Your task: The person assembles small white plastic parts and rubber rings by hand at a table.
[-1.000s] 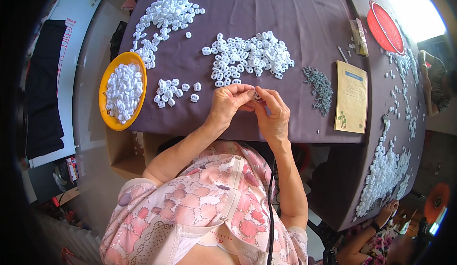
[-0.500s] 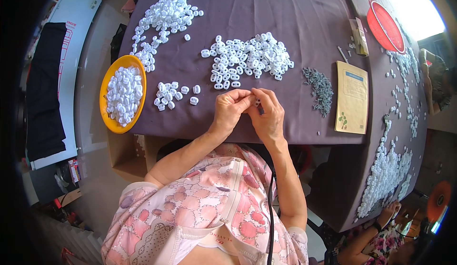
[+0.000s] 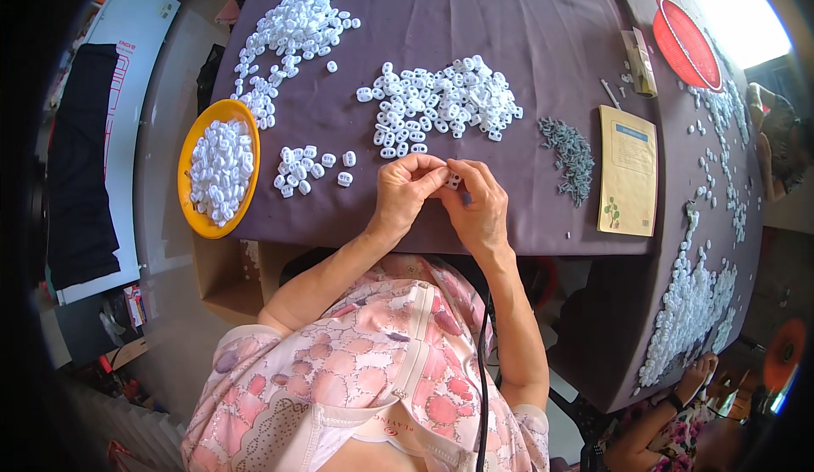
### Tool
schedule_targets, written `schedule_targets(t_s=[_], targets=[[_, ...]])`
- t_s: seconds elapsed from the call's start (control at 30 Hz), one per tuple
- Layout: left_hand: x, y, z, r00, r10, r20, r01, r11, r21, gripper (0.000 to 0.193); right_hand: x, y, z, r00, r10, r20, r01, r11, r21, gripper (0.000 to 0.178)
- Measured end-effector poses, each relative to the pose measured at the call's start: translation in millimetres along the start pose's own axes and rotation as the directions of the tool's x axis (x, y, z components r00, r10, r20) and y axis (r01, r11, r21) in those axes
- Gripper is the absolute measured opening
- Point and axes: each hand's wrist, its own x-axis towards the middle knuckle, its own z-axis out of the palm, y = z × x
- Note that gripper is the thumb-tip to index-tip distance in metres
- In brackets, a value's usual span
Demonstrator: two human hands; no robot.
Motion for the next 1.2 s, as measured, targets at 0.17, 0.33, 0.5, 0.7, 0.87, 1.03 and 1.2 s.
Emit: schedule_targets(t_s=[0.17, 0.33, 0.5, 0.7, 0.87, 1.03, 1.2], targets=[[-3, -3, 3, 0.999, -0.005, -0.043, 0.003, 0.999, -0.051, 0.006, 1, -6, -1, 0.997, 0.073, 0.024, -0.073, 0.997, -0.002, 0.029], [-3, -11, 0, 0.999, 0.014, -0.04, -0.016, 0.999, -0.041, 0.005, -2, 0, 1, 1.0, 0.013, -0.023, -0.013, 1.0, -0.028, 0.029], [-4, -12, 1, 1.0, 0.016, -0.025, -0.016, 1.0, 0.015, 0.005, -3, -2, -4, 0.999, 0.052, 0.009, -0.052, 0.998, -0.044, 0.029], [-4, -16, 0, 1.0, -0.018, -0.013, 0.018, 1.0, -0.006, 0.005, -4, 6, -5, 1.0, 0.008, 0.023, -0.008, 1.0, -0.009, 0.028], [-3, -12, -2, 0.998, -0.07, 0.007, 0.07, 0.997, 0.012, 0.004, -5, 7, -5, 0.997, 0.023, 0.071, -0.021, 0.999, -0.025, 0.027], [-2, -10, -4, 0.988, -0.151, 0.039, 0.152, 0.988, -0.016, 0.004, -6, 6, -5, 0.995, 0.032, 0.093, -0.028, 0.999, -0.047, 0.025], [-4, -14, -4, 0.994, -0.106, 0.011, 0.106, 0.994, -0.038, 0.005, -7, 10, -4, 0.996, 0.006, 0.088, -0.003, 0.999, -0.036, 0.023]])
